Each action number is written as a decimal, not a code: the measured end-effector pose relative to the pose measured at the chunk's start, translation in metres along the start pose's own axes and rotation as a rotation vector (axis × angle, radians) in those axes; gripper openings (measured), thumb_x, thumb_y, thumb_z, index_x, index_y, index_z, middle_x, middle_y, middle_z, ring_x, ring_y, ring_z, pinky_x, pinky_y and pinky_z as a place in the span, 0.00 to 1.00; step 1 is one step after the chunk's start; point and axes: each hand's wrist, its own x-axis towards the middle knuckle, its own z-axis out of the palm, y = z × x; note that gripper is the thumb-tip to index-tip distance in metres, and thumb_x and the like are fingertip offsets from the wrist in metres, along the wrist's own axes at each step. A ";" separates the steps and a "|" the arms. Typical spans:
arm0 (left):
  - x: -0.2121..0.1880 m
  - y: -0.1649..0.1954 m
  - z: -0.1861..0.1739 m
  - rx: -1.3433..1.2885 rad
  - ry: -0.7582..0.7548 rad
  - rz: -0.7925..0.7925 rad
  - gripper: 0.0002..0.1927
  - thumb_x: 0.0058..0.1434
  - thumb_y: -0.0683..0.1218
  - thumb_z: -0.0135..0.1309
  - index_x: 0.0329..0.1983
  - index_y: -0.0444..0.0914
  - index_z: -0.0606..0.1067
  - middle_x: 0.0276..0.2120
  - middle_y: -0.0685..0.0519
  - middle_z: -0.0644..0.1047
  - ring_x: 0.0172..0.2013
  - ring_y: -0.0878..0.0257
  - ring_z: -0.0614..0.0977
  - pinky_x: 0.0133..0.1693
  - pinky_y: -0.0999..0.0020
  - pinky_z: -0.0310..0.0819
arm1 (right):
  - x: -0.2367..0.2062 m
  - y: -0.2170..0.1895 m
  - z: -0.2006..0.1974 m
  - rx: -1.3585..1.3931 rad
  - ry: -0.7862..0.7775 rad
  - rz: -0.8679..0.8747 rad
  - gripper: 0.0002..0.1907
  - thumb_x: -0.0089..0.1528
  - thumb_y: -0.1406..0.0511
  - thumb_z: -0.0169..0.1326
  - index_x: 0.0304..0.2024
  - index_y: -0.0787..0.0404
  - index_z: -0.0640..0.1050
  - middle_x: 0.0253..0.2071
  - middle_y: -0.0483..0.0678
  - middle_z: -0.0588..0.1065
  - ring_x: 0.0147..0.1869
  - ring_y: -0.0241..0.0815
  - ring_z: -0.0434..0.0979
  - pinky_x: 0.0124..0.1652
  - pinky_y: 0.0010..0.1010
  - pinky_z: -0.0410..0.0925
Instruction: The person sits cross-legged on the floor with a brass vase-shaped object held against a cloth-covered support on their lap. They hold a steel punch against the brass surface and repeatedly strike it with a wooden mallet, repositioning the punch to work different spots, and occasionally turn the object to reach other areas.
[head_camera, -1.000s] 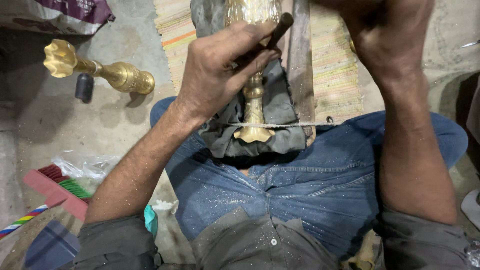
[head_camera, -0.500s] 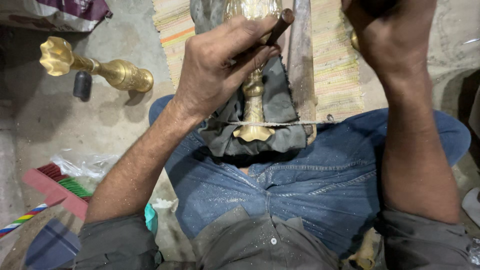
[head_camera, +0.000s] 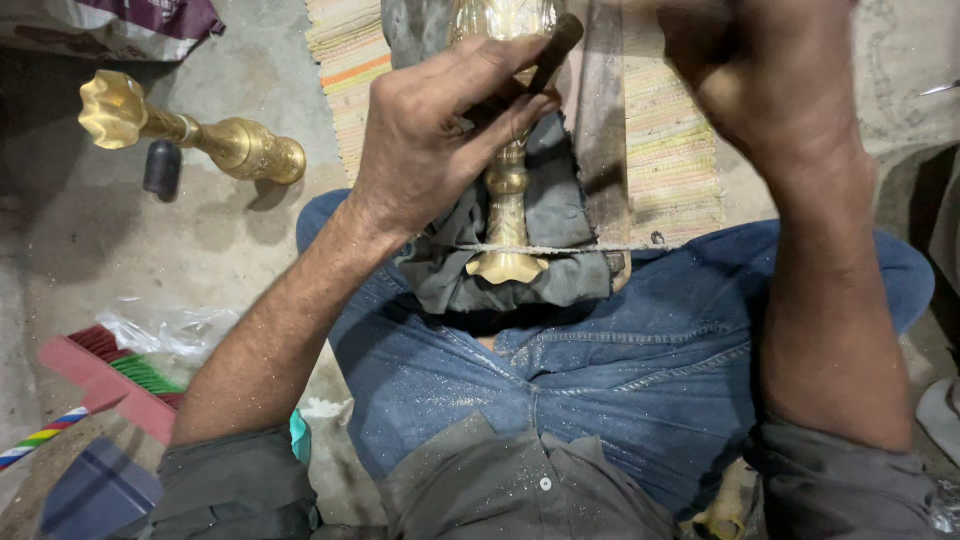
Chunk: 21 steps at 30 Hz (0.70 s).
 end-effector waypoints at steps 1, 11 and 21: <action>0.000 0.000 -0.001 0.002 0.000 -0.006 0.18 0.75 0.44 0.67 0.63 0.39 0.74 0.45 0.52 0.82 0.42 0.64 0.87 0.43 0.71 0.84 | 0.001 0.000 0.001 -0.061 0.006 -0.044 0.08 0.70 0.74 0.63 0.44 0.66 0.75 0.31 0.50 0.72 0.32 0.41 0.72 0.33 0.30 0.64; -0.003 -0.003 0.001 -0.002 0.003 -0.004 0.19 0.75 0.44 0.66 0.64 0.40 0.74 0.45 0.53 0.81 0.39 0.65 0.86 0.41 0.72 0.84 | 0.002 -0.001 -0.005 -0.185 0.047 -0.015 0.07 0.66 0.77 0.58 0.38 0.63 0.74 0.31 0.48 0.73 0.32 0.40 0.73 0.34 0.28 0.65; -0.005 -0.005 0.004 -0.056 0.059 0.007 0.18 0.74 0.45 0.66 0.62 0.39 0.73 0.47 0.52 0.82 0.43 0.65 0.87 0.45 0.73 0.86 | 0.016 -0.041 -0.034 -0.265 -0.054 -0.043 0.11 0.65 0.75 0.64 0.46 0.65 0.76 0.34 0.53 0.74 0.34 0.49 0.77 0.34 0.34 0.68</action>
